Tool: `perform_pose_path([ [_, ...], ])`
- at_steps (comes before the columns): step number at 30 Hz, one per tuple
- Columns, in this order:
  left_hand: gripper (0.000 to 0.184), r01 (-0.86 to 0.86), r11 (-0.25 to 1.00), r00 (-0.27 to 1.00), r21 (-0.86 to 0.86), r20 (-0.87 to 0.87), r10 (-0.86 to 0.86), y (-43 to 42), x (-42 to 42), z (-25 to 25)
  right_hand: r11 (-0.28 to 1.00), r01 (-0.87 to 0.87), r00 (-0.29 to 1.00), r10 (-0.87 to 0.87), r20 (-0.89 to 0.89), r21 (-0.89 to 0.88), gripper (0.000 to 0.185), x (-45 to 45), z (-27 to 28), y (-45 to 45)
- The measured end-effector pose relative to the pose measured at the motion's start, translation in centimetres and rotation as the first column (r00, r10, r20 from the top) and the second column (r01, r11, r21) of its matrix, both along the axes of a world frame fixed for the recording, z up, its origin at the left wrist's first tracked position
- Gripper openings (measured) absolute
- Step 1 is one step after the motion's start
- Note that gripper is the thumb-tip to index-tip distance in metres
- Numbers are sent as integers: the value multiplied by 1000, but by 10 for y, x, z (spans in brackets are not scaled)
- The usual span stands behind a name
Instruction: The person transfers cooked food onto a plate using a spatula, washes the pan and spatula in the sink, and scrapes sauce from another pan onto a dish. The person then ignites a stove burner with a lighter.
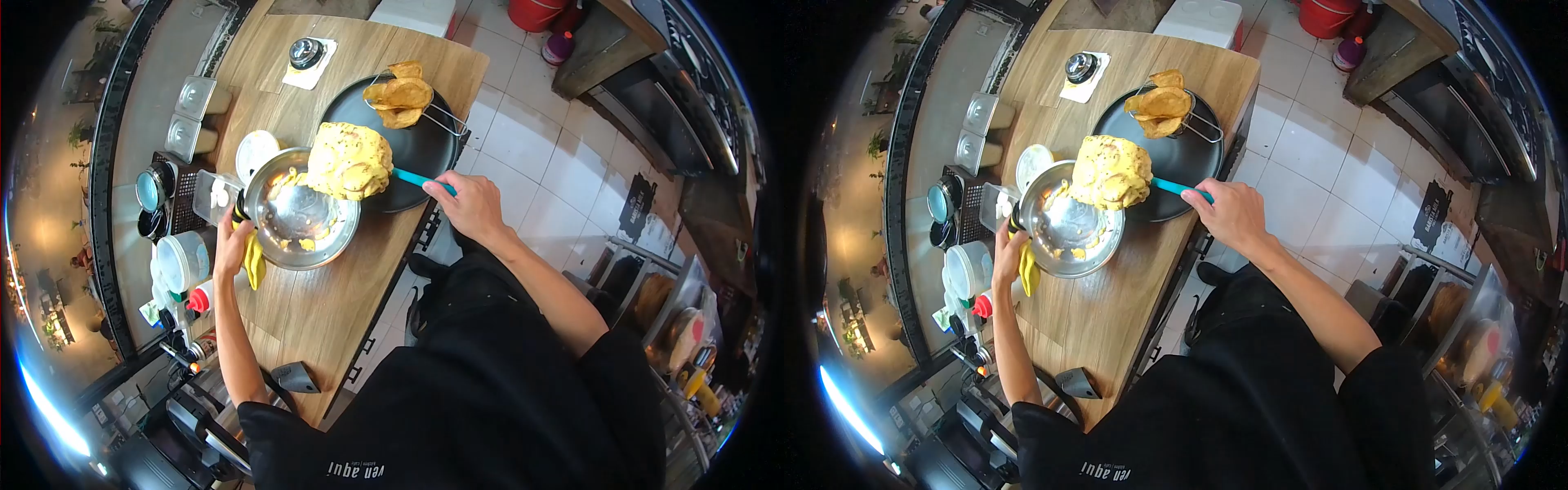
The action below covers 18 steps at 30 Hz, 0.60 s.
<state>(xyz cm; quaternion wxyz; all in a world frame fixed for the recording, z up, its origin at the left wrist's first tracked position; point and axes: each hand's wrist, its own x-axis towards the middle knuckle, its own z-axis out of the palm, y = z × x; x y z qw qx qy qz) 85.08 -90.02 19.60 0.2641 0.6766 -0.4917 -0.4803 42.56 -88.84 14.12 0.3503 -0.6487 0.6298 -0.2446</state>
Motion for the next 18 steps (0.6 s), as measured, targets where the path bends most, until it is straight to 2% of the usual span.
perform_pose_path([
  [3, 33, -62, 998, 998, 2, 10, 62, 25, 10, -1, 999, 42, 999, -42, 26, 1, 34, 0, -11, 5],
  [5, 30, -92, 996, 996, 8, 19, 92, 43, 18, -4, 997, 66, 998, -65, -19, 40, 34, -1, -16, 9],
  [9, 29, -211, 977, 976, -15, -64, 210, 78, 23, -4, 994, 104, 995, -104, -12, 14, 34, 4, -27, 17],
  [12, 28, -312, 950, 947, -12, -84, 310, 102, 32, -11, 990, 133, 990, -131, -41, 44, 35, 11, -30, 20],
  [18, 28, -369, 928, 923, 53, -97, 373, 132, 48, -29, 971, 165, 980, -142, -139, 171, 35, 21, -19, 15],
])
